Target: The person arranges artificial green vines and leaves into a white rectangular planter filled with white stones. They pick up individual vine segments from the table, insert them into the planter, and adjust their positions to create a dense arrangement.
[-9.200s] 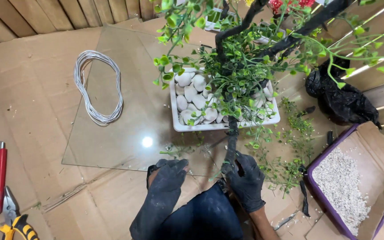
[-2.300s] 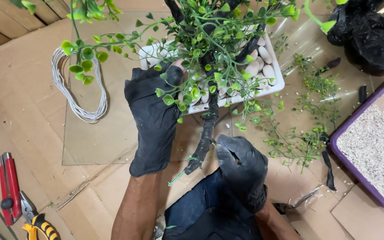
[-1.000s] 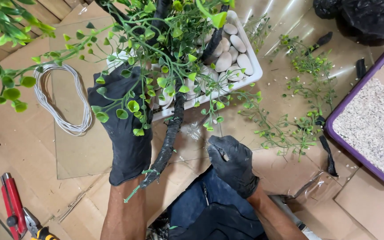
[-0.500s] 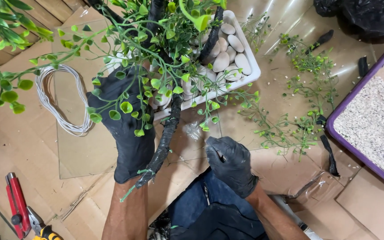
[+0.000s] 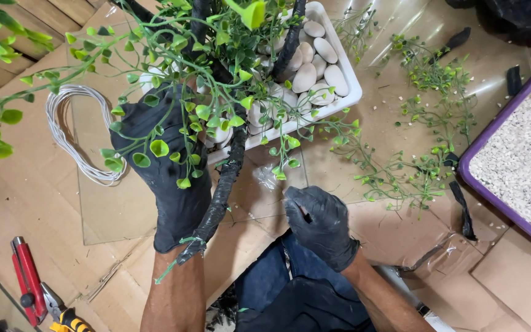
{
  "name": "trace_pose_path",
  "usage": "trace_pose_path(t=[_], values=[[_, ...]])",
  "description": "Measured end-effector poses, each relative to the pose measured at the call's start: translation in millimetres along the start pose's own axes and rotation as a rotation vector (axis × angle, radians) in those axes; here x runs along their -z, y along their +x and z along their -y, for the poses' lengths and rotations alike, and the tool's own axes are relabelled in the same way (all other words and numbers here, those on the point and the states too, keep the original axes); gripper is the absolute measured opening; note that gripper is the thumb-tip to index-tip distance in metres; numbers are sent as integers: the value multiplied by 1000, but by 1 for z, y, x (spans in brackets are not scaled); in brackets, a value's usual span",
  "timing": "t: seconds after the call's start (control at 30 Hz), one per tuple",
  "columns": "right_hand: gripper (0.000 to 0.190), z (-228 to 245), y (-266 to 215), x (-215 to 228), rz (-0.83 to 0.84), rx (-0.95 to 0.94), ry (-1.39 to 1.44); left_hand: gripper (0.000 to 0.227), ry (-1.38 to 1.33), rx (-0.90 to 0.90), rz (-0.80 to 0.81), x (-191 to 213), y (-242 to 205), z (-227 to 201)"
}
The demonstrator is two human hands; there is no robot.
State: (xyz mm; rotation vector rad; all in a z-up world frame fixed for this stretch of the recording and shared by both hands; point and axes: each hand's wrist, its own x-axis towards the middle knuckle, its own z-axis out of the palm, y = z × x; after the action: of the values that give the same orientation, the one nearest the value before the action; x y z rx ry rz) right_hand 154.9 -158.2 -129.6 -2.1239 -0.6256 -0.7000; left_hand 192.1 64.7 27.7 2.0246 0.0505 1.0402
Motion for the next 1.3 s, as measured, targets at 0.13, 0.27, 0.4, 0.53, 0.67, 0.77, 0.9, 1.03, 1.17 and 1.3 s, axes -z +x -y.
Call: trace_pose_path(t=[0.13,0.27,0.4,0.53,0.67,0.77,0.9,1.03,1.17,1.3], values=[[24,-4,-1,1,8,7,18,24,71,-13,32,1,0,1],[24,-5,-2,0,28,-22,70,25,141,-24,66,1,-3,5],[23,7,13,11,37,-51,104,25,211,-37,96,0,-6,15],[27,29,45,21,27,-146,218,27,276,-46,130,0,-6,11],[33,60,88,20,-63,-132,305,29,342,-54,168,1,-6,4],[21,89,106,19,55,-155,250,31,395,-65,188,4,-5,2],[29,78,105,-16,-133,-84,347,33,463,-70,215,10,-7,3],[46,79,107,-11,15,-149,492,36,523,-75,246,16,-10,4],[64,71,100,-17,169,-180,693,50,477,-93,289,22,-17,2],[73,56,97,-33,162,-181,742,90,586,-59,332,22,-25,-7]])
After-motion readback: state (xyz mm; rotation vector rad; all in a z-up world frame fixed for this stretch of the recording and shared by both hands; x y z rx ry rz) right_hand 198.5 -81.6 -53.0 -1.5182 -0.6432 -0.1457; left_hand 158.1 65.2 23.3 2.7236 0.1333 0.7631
